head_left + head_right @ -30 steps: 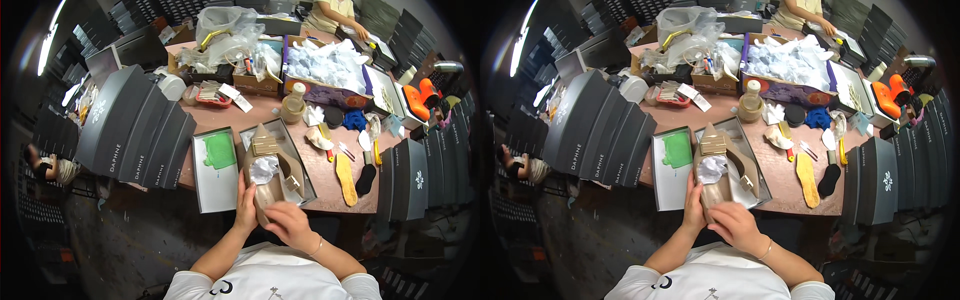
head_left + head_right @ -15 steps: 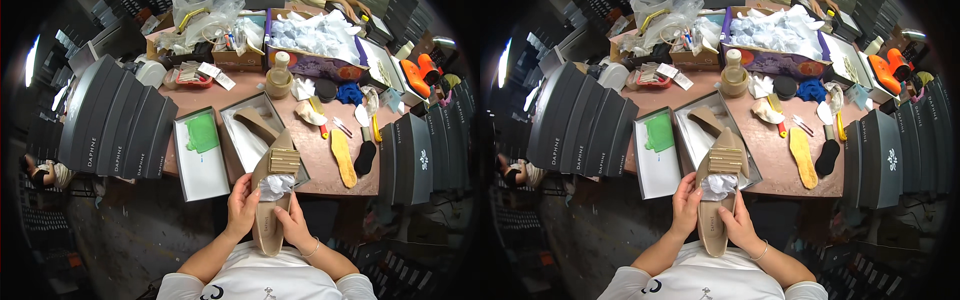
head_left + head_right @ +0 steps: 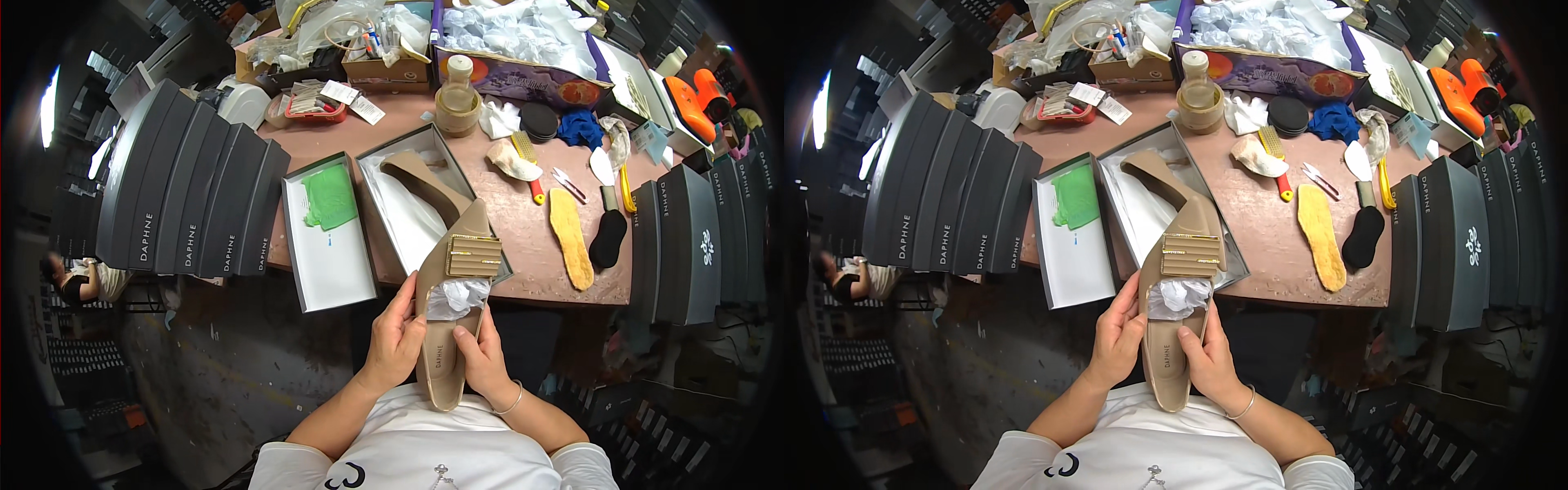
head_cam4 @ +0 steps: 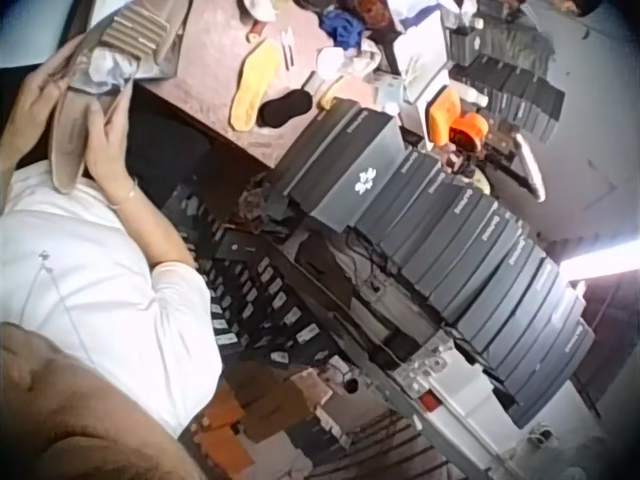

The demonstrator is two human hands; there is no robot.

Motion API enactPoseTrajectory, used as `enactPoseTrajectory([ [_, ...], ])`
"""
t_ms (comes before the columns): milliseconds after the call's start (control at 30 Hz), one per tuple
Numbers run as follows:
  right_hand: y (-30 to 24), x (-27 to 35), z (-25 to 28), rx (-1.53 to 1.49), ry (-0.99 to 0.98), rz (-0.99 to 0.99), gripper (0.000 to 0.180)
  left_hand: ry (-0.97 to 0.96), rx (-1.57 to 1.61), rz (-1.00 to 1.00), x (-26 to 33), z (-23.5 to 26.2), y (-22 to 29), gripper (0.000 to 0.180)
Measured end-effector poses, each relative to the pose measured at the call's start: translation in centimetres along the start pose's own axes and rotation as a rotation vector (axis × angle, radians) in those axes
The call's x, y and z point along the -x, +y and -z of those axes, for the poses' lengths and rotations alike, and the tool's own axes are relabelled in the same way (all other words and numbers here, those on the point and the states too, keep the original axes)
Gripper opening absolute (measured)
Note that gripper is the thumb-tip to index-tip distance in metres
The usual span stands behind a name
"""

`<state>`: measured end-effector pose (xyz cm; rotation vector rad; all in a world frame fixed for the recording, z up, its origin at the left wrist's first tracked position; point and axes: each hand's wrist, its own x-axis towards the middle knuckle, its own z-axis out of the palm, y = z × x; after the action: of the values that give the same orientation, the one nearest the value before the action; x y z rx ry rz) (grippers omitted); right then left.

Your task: Inspect, clean, and pack shoes into boxes at a factory workstation.

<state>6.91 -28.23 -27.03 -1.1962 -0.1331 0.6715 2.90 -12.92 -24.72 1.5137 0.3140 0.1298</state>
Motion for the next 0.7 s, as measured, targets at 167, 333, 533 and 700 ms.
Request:
enactPoseTrajectory([
  [167,0.5,0.0,0.2,-0.005,0.007,-0.008,0.062,-0.066,0.09,0.031,0.3,0.3,0.9,0.06],
  [333,0.4,-0.1,0.1,-0.032,0.0,-0.029,0.063,-0.06,0.159,0.073,0.3,0.4,1.1,0.06],
  [533,-0.2,-0.2,-0.2,-0.001,-0.002,-0.007,0.064,0.021,0.266,0.119,-0.7,0.5,0.4,0.054],
  [700,0.2,-0.3,-0.1,0.029,-0.001,-0.009,0.064,0.015,0.194,0.107,-0.4,0.4,0.7,0.055],
])
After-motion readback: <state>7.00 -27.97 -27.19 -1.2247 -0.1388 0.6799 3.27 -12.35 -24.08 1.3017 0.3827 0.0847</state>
